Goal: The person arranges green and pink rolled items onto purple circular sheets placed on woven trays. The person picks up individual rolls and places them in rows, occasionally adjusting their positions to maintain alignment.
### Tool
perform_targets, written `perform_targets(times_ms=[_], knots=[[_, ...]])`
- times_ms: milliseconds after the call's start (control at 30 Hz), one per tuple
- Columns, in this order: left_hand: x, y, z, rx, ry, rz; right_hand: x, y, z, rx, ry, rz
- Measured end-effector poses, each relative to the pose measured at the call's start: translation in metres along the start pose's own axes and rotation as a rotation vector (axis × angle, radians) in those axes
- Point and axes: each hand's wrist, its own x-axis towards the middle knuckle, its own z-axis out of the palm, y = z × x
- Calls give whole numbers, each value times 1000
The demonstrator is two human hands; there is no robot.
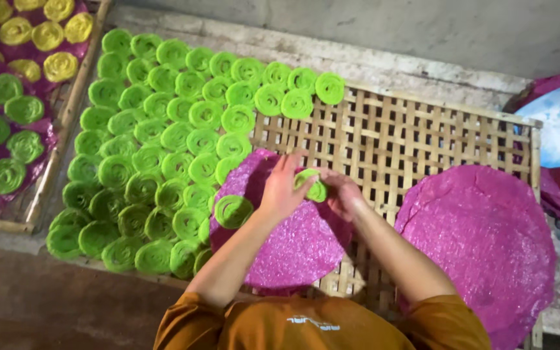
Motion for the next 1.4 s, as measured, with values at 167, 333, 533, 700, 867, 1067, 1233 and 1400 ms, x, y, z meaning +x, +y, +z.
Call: perform_targets(times_ms=[167, 333, 533, 700, 867, 1067, 1233, 1400], knots=[[106, -84, 31, -712, -288, -453, 66, -32, -33, 78, -41, -368], [201, -134, 58, -398, -105, -161, 156, -62, -50, -334, 124, -767], [237, -110, 59, -42, 28, -146, 179, -70, -50, -697, 454, -911], [233, -54, 37, 205, 15, -222, 162, -82, -32, -848, 589, -1021], [200, -4, -9, 308, 161, -50, 139, -90, -16, -1067, 760, -997], [31, -19, -104, 363, 38, -109, 64, -42, 5, -848, 443, -806], [-77, -26, -127, 647, -36, -166, 11, 45, 58, -881, -70, -747], [-86, -4, -122, 749, -244, -316, -5, 85, 87, -862, -191, -823]])
